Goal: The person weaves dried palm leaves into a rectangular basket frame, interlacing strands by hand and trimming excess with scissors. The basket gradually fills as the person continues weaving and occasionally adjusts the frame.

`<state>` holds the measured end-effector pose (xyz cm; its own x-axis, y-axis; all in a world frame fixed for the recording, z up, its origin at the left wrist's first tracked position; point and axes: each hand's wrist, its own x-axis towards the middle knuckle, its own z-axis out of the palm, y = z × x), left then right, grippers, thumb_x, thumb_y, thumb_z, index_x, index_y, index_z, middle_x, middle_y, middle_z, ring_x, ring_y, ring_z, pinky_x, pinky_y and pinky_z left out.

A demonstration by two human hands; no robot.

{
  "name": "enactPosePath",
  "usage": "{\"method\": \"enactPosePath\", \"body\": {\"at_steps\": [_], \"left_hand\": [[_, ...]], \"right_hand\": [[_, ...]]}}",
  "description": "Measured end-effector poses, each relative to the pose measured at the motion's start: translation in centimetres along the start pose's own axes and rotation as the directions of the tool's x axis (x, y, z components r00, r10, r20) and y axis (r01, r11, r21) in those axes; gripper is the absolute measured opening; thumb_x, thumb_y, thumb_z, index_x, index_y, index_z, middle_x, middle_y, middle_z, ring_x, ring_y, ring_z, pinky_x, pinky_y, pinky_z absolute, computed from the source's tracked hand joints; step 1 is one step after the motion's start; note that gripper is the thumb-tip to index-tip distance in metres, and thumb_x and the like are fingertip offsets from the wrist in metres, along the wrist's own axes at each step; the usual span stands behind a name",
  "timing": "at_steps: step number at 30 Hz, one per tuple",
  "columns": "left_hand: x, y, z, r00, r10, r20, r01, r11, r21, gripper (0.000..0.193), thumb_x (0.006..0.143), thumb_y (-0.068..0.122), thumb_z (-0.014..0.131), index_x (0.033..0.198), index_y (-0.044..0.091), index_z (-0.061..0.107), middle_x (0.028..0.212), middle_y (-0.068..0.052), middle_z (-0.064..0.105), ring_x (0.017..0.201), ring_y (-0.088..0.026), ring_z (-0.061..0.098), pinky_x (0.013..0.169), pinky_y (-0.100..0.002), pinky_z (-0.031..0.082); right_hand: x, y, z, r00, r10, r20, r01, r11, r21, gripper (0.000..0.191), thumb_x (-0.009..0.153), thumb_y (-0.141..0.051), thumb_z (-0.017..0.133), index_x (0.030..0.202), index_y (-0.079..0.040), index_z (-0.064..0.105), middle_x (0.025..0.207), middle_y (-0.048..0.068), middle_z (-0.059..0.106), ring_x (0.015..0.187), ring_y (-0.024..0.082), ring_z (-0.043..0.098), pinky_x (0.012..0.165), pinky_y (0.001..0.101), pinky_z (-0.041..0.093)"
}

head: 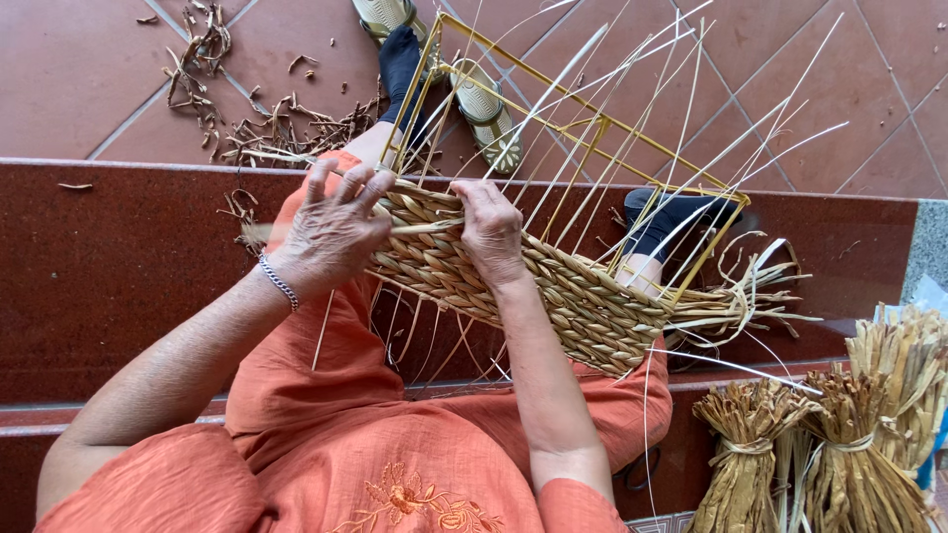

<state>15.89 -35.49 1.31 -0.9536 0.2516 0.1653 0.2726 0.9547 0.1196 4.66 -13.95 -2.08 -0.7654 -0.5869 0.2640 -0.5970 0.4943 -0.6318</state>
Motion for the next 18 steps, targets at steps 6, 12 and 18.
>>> {"method": "enactPosePath", "body": {"at_steps": [6,12,18], "left_hand": [[1.9,-0.3,0.3,0.952,-0.103,-0.289,0.150,0.978,0.144,0.009,0.094,0.017,0.074,0.101,0.020,0.071,0.150,-0.006,0.053,0.139,-0.021,0.043,0.121,-0.049,0.018],[2.7,0.9,4.1,0.910,0.015,-0.415,-0.050,0.996,-0.074,0.017,0.101,0.009,0.068,0.115,0.018,0.070,0.122,-0.003,0.059,0.116,-0.021,0.052,0.103,-0.041,0.036],[10.4,0.5,7.0,0.967,-0.171,0.189,0.227,0.912,-0.340,0.003,0.098,0.014,0.068,0.097,0.011,0.068,0.086,-0.008,0.067,0.085,-0.026,0.064,0.075,-0.040,0.053]], "right_hand": [[-0.4,0.0,-2.4,0.977,-0.008,0.211,-0.015,0.994,0.109,0.027,0.089,-0.007,0.074,0.116,-0.007,0.072,0.109,0.012,0.075,0.100,0.022,0.073,0.091,0.0359,0.062],[-0.1,-0.7,-1.3,0.954,0.237,0.182,-0.258,0.960,0.106,0.003,0.099,-0.009,0.067,0.101,-0.007,0.068,0.089,0.008,0.073,0.080,0.018,0.071,0.072,0.0334,0.061],[-0.5,0.9,-1.9,0.866,0.378,0.326,-0.467,0.844,0.264,0.010,0.105,-0.011,0.058,0.111,-0.011,0.066,0.089,0.003,0.074,0.075,0.012,0.068,0.068,0.0304,0.061]]}}
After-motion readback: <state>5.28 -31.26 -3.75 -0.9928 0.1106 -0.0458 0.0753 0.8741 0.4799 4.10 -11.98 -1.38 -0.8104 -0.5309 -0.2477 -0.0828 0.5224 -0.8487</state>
